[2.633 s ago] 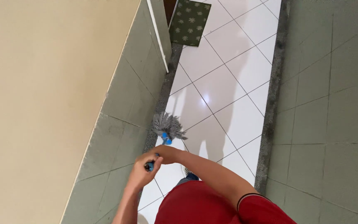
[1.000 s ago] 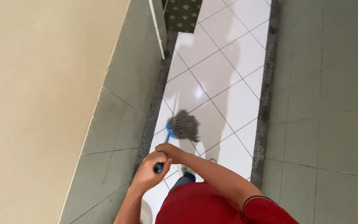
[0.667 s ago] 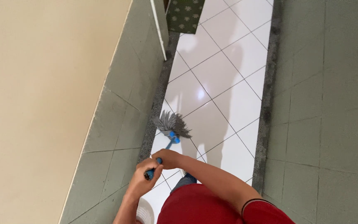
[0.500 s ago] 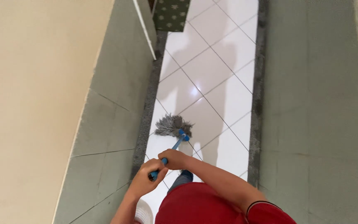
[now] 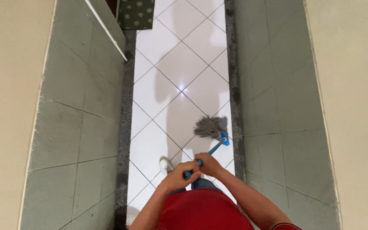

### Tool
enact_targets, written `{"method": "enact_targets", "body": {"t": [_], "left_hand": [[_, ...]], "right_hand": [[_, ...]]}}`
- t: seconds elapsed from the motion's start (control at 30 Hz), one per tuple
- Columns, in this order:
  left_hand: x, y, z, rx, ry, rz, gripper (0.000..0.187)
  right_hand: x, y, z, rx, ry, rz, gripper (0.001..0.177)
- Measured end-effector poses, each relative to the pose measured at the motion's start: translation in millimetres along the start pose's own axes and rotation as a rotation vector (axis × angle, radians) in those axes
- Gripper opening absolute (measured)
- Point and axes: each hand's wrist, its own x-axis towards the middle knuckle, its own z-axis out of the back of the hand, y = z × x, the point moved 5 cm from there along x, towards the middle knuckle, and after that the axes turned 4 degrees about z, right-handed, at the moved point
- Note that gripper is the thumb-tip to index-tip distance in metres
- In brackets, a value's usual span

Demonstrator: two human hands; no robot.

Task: The person mops a tiled hallway floor using a blue-handled mop. They move the mop back and forth along the corridor, passing a shoe rack, a red dustpan, and a blue bucket. The person continues mopping the entire visible length of the hallway.

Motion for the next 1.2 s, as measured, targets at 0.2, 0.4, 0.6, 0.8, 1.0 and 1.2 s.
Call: {"method": "enact_targets", "body": {"t": [0.2, 0.4, 0.6, 0.8, 1.0, 1.2], "left_hand": [[18, 41, -41, -0.123, -0.024, 0.077, 0.029], [-18, 34, -8, -0.071, -0.078, 0.071, 0.030], [-103, -1, 72, 0.066, -0.232, 0.083, 0.024], [-179, -69, 115, 0.235, -0.418, 0.092, 0.031], [-240, -70, 127, 0.368, -0.673, 0.194, 0.035], [-275, -60, 133, 0.289, -0.818, 0.360, 0.032]], "right_hand": [[-52, -88, -6, -0.136, -0.094, -0.199, 0.016], [-25, -54, -37, -0.199, -0.211, -0.086, 0.016], [49, 64, -93, -0.124, -0.207, 0.201, 0.019], [112, 164, -155, 0.143, -0.032, 0.393, 0.043], [149, 217, -232, 0.071, 0.451, 0.424, 0.018], [157, 246, -263, 0.116, 0.616, 0.536, 0.019]]}}
